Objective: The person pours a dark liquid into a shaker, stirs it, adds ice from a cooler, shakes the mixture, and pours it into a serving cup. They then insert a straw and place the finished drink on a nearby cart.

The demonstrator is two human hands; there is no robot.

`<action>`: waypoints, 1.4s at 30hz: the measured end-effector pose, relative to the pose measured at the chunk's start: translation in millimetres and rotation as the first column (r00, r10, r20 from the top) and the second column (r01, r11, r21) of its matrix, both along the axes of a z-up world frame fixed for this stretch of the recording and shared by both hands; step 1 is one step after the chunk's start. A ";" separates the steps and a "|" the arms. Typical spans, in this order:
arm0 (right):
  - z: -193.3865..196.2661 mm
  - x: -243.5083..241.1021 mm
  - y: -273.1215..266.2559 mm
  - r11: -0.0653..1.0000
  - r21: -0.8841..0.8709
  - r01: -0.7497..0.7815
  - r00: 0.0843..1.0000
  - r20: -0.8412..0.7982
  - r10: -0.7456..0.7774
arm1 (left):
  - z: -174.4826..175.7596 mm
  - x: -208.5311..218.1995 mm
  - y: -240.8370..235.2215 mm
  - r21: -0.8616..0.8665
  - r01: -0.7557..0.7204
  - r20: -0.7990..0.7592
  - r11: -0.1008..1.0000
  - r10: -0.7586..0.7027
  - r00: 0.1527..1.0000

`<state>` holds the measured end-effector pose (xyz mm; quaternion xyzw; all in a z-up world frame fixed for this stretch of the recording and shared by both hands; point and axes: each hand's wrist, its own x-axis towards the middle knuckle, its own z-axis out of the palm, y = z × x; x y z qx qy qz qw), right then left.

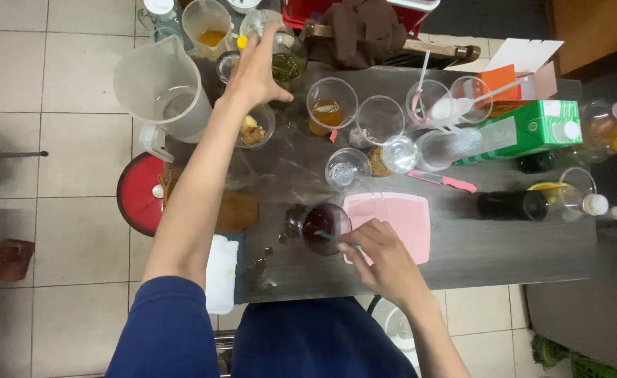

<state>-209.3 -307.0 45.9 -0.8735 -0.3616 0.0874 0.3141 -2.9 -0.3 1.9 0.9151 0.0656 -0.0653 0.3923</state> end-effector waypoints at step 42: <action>16.7 -2.9 -27.1 0.940 0.342 -0.006 0.927 0.354 -0.122 | -0.3 -258.0 -125.9 -0.166 -0.114 0.704 0.980 0.198 0.682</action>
